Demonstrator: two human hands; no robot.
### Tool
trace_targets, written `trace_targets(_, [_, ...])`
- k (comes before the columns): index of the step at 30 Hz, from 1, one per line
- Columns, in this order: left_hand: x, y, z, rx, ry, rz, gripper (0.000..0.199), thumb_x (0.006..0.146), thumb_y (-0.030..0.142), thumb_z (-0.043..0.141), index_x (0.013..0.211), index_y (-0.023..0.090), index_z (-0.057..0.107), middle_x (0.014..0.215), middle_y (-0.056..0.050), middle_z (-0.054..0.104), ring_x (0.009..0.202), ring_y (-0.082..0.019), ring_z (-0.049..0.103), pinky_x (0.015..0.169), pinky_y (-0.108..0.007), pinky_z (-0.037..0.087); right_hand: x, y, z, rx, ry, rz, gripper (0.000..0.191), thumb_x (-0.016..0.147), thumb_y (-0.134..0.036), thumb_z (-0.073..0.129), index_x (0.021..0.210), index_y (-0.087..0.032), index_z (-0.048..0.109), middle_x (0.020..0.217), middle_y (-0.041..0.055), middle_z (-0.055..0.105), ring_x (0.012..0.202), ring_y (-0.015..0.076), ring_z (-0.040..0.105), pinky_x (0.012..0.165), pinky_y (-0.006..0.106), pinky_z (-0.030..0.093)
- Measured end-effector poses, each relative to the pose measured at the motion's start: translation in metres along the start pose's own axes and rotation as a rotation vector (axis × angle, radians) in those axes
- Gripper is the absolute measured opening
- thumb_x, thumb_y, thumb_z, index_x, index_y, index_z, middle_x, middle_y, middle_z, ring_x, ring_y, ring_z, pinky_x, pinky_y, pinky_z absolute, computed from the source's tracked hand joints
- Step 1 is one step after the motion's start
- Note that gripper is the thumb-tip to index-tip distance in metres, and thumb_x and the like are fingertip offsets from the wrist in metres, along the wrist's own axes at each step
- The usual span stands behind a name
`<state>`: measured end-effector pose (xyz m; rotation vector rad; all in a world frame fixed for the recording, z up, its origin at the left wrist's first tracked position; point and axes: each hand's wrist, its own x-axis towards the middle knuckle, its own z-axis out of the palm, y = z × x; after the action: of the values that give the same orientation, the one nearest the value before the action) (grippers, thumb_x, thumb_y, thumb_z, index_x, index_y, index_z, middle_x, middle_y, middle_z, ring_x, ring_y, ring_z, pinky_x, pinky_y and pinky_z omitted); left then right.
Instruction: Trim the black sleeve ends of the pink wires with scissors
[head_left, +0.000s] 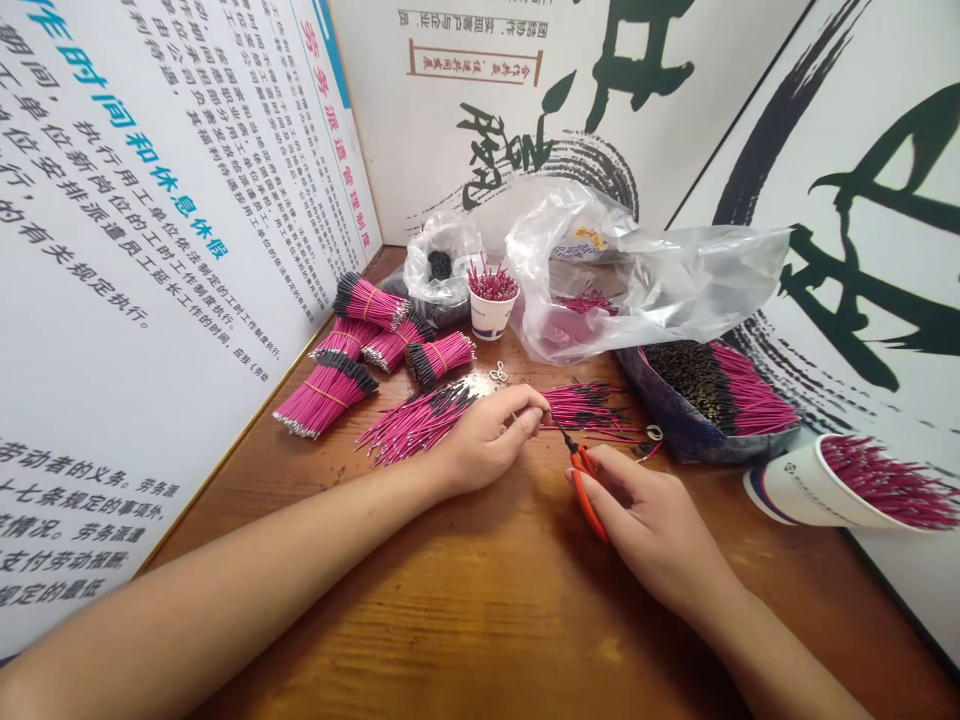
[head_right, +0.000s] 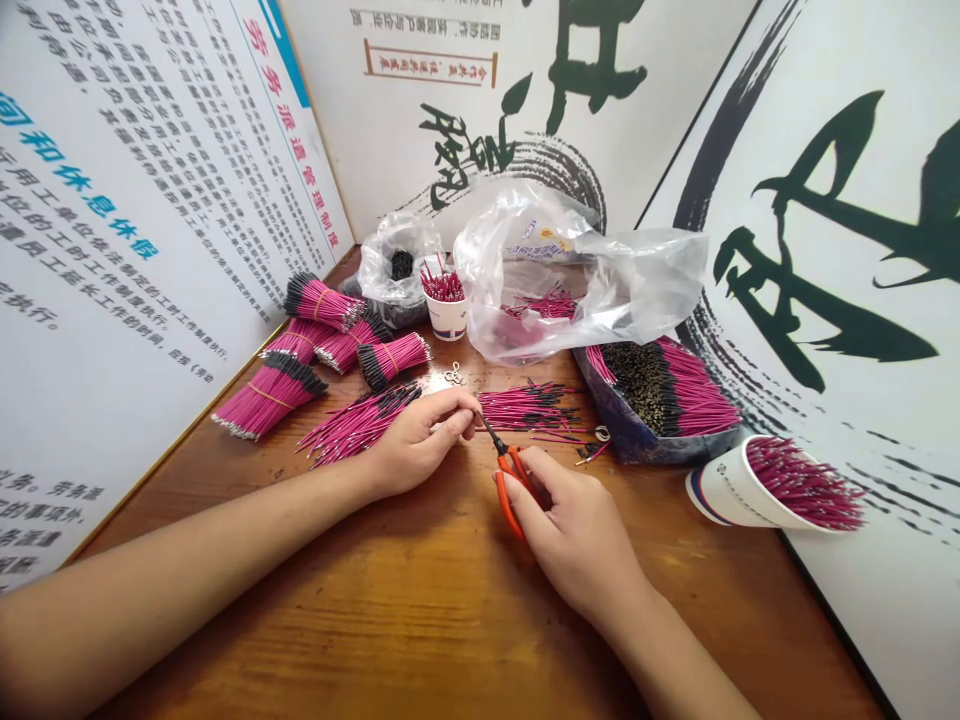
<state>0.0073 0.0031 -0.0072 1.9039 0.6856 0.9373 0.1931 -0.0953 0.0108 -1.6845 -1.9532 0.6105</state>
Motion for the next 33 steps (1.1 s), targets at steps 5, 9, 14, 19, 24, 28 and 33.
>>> trace_targets(5, [0.000,0.001,-0.001,0.017,0.003,0.008,0.018,0.095,0.026,0.041,0.084,0.017,0.053,0.075,0.000,0.054,0.071,-0.013,0.050,0.070,-0.026,0.043,0.001,0.003,-0.004,-0.055,0.035,0.013,0.030,0.097,-0.042,0.044,0.075,-0.022,0.050,0.061,-0.0029,0.053,0.055,0.0136,0.048,0.053,0.023,0.033])
trace_targets(9, [0.000,0.002,-0.001,0.016,0.002,0.017,0.018,0.095,0.026,0.041,0.086,0.017,0.053,0.074,0.000,0.053,0.070,-0.013,0.050,0.068,-0.025,0.043,0.001,0.005,-0.003,-0.018,0.028,0.038,0.030,0.098,-0.043,0.044,0.078,-0.022,0.052,0.062,-0.0033,0.052,0.056,0.0134,0.047,0.054,0.023,0.034])
trace_targets(14, [-0.001,0.000,-0.002,0.078,-0.003,0.045,0.018,0.096,0.026,0.039,0.087,0.018,0.053,0.074,0.000,0.055,0.070,-0.013,0.052,0.068,-0.025,0.044,0.002,0.006,-0.002,0.010,0.005,0.038,0.028,0.097,-0.042,0.045,0.078,-0.022,0.051,0.060,-0.0039,0.050,0.055,0.0134,0.046,0.053,0.023,0.035])
trace_targets(19, [0.000,-0.001,-0.007,0.527,0.050,0.127,0.015,0.093,0.019,0.042,0.093,0.019,0.057,0.078,-0.002,0.061,0.070,-0.015,0.054,0.069,-0.027,0.043,0.003,0.008,-0.003,0.031,0.010,0.056,0.030,0.096,-0.043,0.045,0.076,-0.022,0.052,0.060,-0.0040,0.049,0.055,0.0131,0.046,0.052,0.023,0.035])
trace_targets(24, [0.005,-0.002,-0.013,1.140,0.042,0.057,0.012,0.090,0.017,0.047,0.089,0.016,0.058,0.090,-0.011,0.063,0.088,-0.026,0.054,0.076,-0.037,0.043,0.004,0.010,-0.003,0.074,0.026,0.080,0.030,0.097,-0.044,0.045,0.081,-0.021,0.056,0.063,-0.0032,0.051,0.057,0.0133,0.046,0.055,0.023,0.036])
trace_targets(28, [0.005,-0.001,-0.013,1.145,0.006,0.036,0.018,0.090,0.013,0.044,0.101,0.014,0.058,0.102,-0.012,0.060,0.093,-0.027,0.052,0.079,-0.040,0.045,0.004,0.010,-0.003,0.095,0.025,0.089,0.030,0.097,-0.044,0.045,0.082,-0.021,0.057,0.065,-0.0031,0.051,0.059,0.0134,0.046,0.056,0.023,0.037])
trace_targets(33, [0.001,0.005,-0.006,0.859,-0.252,0.238,0.023,0.089,0.010,0.041,0.103,0.016,0.058,0.102,-0.009,0.059,0.092,-0.021,0.054,0.082,-0.032,0.047,0.004,0.009,-0.002,0.153,0.022,0.085,0.029,0.097,-0.043,0.045,0.082,-0.020,0.056,0.067,-0.0026,0.053,0.061,0.0136,0.048,0.056,0.023,0.038])
